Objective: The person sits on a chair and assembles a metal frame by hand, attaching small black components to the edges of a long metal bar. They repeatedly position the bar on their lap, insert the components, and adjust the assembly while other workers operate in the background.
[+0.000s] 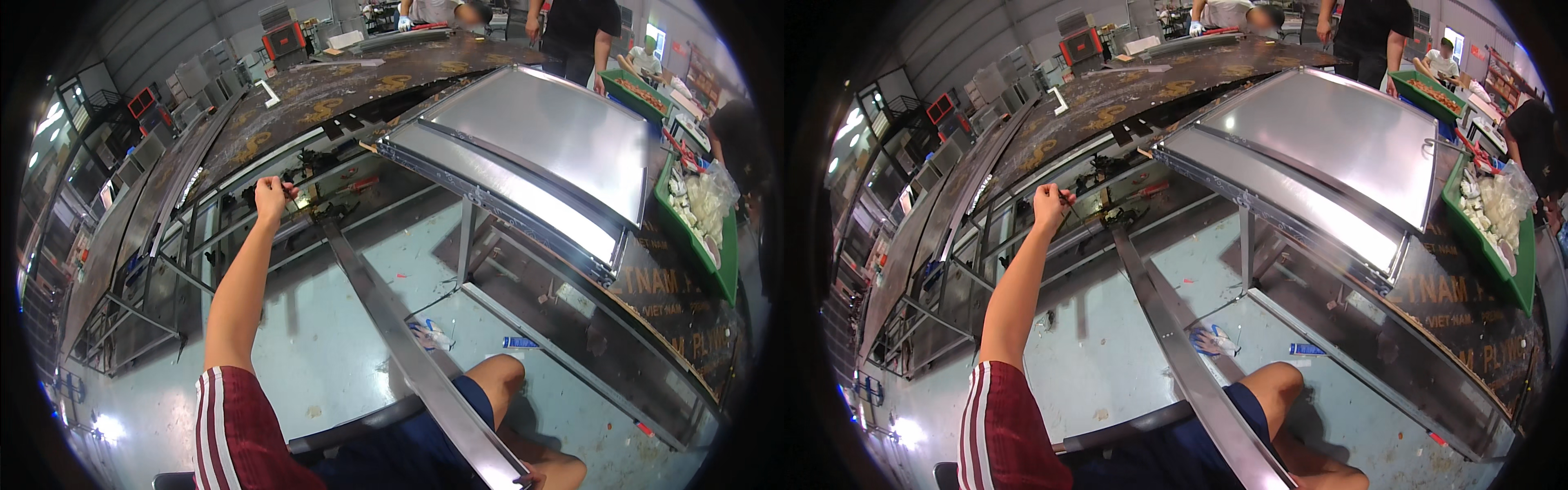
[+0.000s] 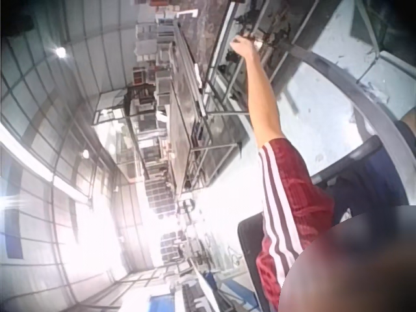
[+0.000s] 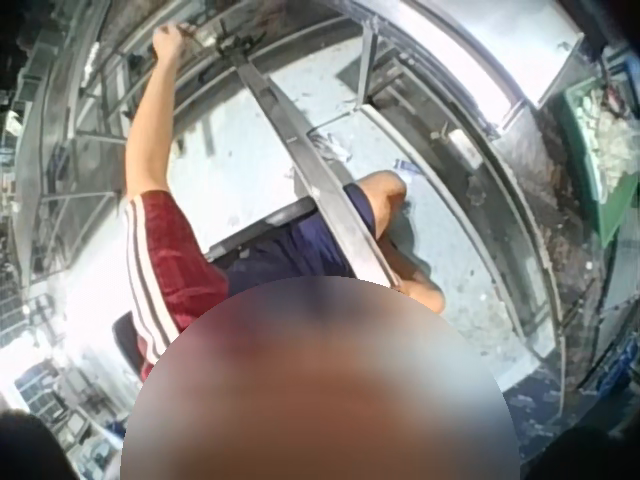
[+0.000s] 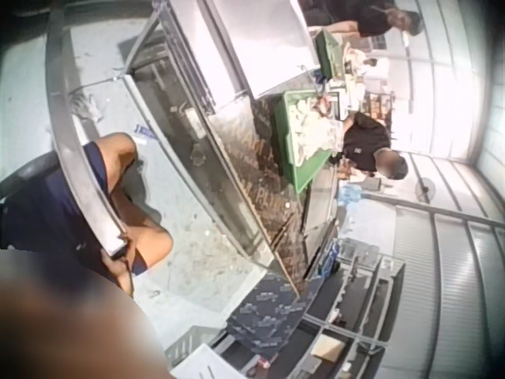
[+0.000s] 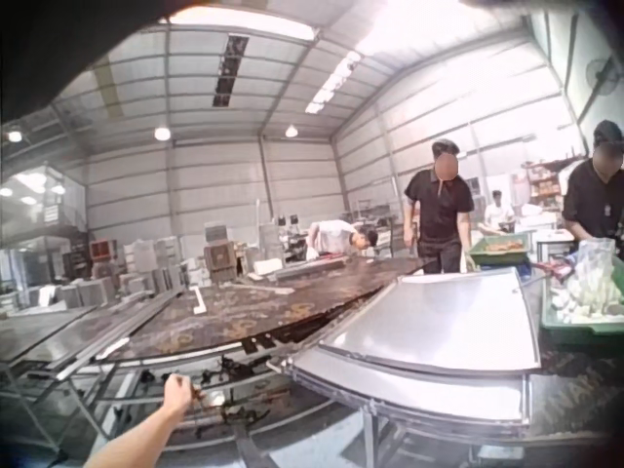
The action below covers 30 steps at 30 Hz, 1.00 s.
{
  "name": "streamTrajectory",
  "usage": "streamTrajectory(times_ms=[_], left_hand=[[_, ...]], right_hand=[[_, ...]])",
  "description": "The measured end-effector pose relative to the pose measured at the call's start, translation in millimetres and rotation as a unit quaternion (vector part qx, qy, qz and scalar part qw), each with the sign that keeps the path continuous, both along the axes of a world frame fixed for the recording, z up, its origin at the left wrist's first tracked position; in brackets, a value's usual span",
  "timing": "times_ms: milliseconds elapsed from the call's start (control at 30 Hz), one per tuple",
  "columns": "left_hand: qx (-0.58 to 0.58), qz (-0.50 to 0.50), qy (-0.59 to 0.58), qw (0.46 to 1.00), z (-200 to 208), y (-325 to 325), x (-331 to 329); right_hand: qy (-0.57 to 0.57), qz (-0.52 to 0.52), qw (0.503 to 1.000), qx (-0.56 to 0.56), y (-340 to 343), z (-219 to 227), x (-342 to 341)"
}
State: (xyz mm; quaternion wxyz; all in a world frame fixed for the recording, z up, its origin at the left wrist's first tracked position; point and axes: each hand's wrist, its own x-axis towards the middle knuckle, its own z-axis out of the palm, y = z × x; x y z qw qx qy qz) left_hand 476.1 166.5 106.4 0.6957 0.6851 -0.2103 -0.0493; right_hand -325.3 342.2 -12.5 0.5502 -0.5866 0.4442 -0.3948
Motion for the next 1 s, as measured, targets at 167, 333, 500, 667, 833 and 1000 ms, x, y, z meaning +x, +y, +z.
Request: streamTrajectory(times_ms=[167, 333, 500, 667, 833, 1000], left_hand=[[0.260, -0.064, -0.287, 0.920, -71, 18, -49], [0.593, -0.332, -0.149, 0.718, -202, 58, -159], [0.608, -0.256, 0.033, 0.751, -274, 65, -203], [0.444, -0.210, 0.253, 0.834, -275, 53, -211], [0.365, -0.164, 0.320, 0.859, -223, 41, -247], [0.295, -0.237, 0.397, 0.836, -137, 55, -354]], right_hand=[[0.033, 0.022, 0.995, -0.097, -18, 13, 12], [0.024, 0.045, 0.996, -0.080, -42, 19, 34], [0.031, 0.047, 0.997, -0.061, -57, 32, 51], [0.041, 0.021, 0.997, -0.066, -64, 47, 52], [0.077, -0.090, 0.991, -0.056, -64, 47, -2], [0.134, -0.322, 0.937, -0.019, -39, 33, -126]])
